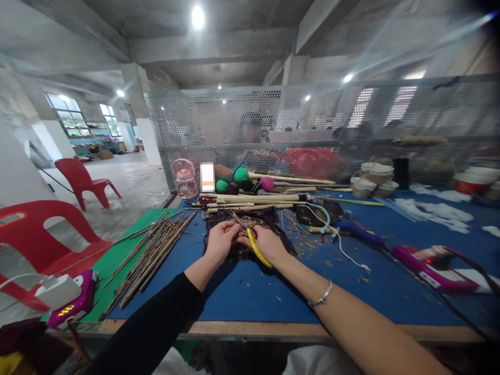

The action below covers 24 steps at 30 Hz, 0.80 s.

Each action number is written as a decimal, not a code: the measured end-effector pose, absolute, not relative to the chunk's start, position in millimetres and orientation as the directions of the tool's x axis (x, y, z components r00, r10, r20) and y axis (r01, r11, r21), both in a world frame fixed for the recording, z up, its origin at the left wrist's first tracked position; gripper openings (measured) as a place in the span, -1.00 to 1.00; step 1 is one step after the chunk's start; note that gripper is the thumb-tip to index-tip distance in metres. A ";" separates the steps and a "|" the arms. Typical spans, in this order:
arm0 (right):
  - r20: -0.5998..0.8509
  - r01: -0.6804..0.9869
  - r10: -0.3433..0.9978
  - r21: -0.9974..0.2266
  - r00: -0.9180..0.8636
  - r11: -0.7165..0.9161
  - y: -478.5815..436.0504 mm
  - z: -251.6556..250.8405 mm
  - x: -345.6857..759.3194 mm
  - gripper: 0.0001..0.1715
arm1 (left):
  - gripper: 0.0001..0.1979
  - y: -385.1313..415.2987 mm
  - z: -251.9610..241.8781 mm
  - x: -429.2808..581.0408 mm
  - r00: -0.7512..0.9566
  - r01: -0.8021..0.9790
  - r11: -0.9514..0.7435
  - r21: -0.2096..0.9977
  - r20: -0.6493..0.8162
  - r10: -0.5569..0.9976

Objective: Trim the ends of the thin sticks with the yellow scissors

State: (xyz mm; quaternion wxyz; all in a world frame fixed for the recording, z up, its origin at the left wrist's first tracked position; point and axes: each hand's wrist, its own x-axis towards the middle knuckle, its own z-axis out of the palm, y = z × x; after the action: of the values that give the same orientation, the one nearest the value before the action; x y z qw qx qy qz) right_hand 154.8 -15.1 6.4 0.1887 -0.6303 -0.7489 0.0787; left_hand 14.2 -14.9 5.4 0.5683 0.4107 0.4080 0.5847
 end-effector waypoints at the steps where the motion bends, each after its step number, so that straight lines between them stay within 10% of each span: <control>1: 0.181 0.917 0.974 -0.351 -0.133 0.191 -14.7 6.6 155.1 -0.37 | -0.70 -14.9 5.6 13.9 -0.015 -0.324 -0.015 0.946 0.011 1.000; 24: 0.225 0.874 0.953 -0.397 -0.203 0.280 -16.0 7.8 157.8 -0.37 | -0.82 -14.3 9.4 10.6 0.068 -0.245 -0.061 0.968 0.080 0.995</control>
State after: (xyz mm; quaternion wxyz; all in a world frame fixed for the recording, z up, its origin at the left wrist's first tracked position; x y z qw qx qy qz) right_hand 157.8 -16.0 7.8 0.2163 -0.5931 -0.7702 0.0914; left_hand 10.6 -14.3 9.4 0.5582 0.4714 0.3974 0.5553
